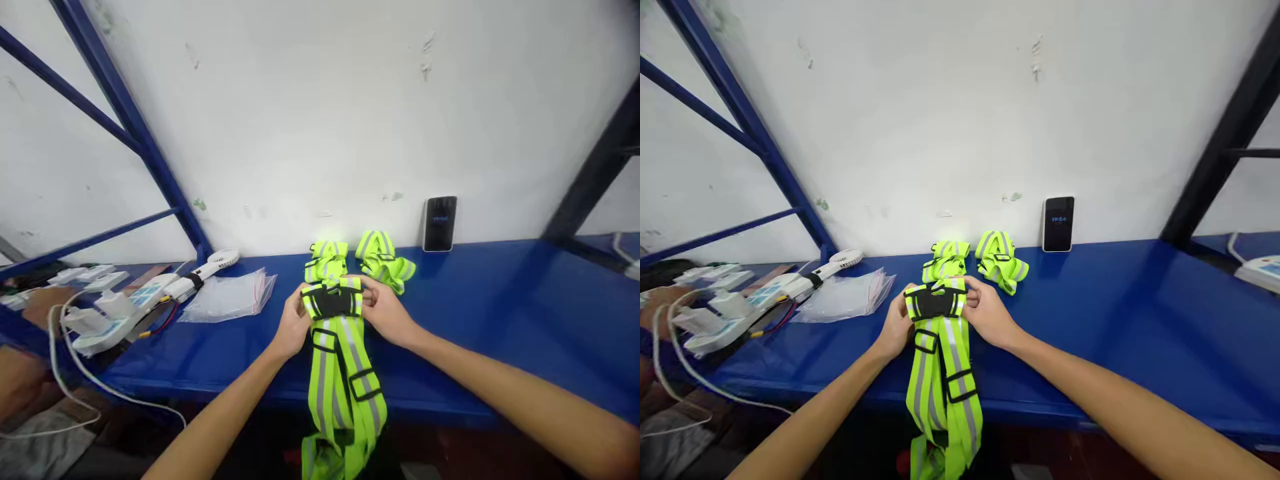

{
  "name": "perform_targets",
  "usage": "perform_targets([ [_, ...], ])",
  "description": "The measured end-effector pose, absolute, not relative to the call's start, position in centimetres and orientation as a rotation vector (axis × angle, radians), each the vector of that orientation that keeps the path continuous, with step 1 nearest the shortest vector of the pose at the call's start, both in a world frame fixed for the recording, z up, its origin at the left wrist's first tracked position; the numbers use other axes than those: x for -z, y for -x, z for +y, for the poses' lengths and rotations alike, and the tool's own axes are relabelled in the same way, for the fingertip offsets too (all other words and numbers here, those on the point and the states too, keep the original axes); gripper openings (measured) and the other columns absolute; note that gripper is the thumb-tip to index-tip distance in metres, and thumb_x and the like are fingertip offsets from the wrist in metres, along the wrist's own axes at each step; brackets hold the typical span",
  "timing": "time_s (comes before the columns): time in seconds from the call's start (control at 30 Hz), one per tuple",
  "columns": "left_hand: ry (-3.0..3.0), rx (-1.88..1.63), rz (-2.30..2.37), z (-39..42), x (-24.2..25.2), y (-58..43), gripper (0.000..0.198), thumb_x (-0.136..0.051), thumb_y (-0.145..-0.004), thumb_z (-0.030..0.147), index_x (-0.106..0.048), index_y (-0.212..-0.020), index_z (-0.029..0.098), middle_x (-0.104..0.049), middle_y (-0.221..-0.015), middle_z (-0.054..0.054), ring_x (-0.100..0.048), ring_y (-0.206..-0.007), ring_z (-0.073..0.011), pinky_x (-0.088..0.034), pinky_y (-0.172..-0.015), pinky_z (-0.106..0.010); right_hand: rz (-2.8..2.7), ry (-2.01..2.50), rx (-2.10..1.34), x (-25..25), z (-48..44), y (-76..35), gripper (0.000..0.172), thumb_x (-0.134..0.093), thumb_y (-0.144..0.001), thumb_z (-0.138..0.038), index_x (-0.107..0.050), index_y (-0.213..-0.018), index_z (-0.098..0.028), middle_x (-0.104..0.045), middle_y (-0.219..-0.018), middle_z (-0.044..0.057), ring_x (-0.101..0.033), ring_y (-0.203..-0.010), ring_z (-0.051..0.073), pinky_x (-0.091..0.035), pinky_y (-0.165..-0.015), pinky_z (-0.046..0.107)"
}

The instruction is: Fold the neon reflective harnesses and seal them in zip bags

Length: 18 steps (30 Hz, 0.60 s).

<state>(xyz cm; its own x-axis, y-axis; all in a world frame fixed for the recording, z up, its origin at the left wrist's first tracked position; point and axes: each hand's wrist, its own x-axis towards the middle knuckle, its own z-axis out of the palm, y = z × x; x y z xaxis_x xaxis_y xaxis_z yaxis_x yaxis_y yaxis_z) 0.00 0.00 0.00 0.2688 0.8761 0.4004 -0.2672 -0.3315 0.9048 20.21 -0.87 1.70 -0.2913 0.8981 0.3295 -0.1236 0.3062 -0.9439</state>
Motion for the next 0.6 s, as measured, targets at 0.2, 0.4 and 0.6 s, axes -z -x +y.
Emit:
perform_targets([
  [0.2, -1.24, -1.261, 0.635, 1.4, 0.3, -1.7, 0.034, -0.078, -0.065, 0.022, -0.063, -0.095, 0.014, -0.069, -0.084, -0.003, -0.063, -0.073, -0.0162, -0.049, -0.074, -0.028, -1.441, 0.69, -1.186, -1.4, -0.3, -20.1, 0.037, -0.072, -0.073, -0.029, -0.062, -0.107, -0.018, -0.07, -0.089, 0.004, -0.066, -0.08, 0.018, -0.052, -0.076, 0.03],
  [0.4, -1.195, -1.241, 0.71, 0.9, 0.3, -2.5, 0.036, -0.078, -0.066, 0.024, -0.066, -0.098, 0.014, -0.072, -0.091, -0.006, -0.067, -0.082, -0.0202, -0.049, -0.082, -0.032, -1.499, 0.838, -1.146, -1.3, -0.2, -20.7, 0.058, -0.068, -0.076, -0.027, -0.048, -0.13, -0.022, -0.067, -0.072, -0.001, -0.063, -0.063, 0.016, -0.049, -0.057, 0.026],
  [0.6, -1.247, -1.283, 0.758, 0.5, 0.1, -2.4, 0.039, -0.077, -0.068, 0.028, -0.065, -0.102, 0.015, -0.072, -0.099, -0.007, -0.066, -0.094, -0.0221, -0.049, -0.085, -0.031, -1.511, 0.784, -1.066, -1.3, 0.1, -20.6, 0.034, -0.067, -0.073, -0.022, -0.061, -0.107, -0.02, -0.068, -0.106, 0.004, -0.066, -0.095, 0.02, -0.051, -0.084, 0.031],
])
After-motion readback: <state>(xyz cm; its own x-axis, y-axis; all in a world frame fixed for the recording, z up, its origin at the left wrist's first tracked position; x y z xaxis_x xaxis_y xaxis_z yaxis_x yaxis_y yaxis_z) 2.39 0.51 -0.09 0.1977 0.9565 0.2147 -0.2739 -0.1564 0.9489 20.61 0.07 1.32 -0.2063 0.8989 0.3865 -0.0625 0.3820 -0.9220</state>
